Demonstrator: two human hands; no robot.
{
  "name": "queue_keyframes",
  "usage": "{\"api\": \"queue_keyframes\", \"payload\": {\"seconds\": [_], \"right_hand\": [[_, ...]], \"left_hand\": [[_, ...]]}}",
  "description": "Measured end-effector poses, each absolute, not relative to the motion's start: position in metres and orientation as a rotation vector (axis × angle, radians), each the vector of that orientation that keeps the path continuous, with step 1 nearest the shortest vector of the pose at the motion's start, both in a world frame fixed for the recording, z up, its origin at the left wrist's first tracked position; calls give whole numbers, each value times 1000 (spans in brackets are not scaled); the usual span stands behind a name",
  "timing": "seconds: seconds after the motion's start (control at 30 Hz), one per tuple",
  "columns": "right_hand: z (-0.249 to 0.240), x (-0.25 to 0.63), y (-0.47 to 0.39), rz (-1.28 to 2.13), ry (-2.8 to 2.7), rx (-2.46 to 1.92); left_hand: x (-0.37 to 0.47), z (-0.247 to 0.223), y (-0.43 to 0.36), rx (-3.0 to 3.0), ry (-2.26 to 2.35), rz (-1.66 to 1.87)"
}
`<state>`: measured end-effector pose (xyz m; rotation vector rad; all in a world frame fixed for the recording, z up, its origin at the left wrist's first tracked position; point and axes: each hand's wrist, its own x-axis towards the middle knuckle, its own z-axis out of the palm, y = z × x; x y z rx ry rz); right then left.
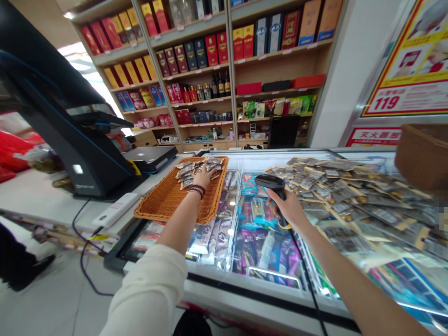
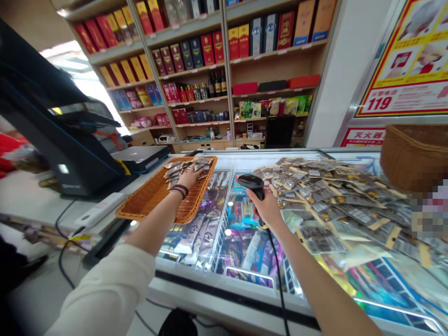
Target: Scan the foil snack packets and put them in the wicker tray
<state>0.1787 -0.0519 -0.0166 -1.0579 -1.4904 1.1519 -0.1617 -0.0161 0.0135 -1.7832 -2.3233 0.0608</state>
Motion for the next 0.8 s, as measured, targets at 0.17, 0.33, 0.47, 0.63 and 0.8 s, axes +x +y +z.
{"api": "queue_keyframes", "payload": {"seconds": [0.17,0.33,0.47,0.63,0.8], "right_hand": [[-19,177,-51,1152,-1505,-1028],[-19,179,-48,1152,-1435,-1031],[-14,180,-51,1152,-1449,-1040],[-10,178,-57,1152,-1415,-1029],[-11,182,-58,1167,-1385,-1033]], "left_hand": [[-167,23,-37,-1898,-2214,164],[-199,24,-85,-2142,-2082,88],[-221,27,-118,-2340,-2130,-174],[-212,40,-115,-2104,-2384,-631],[-177,44,-91,-1739,-2528,-590]]}}
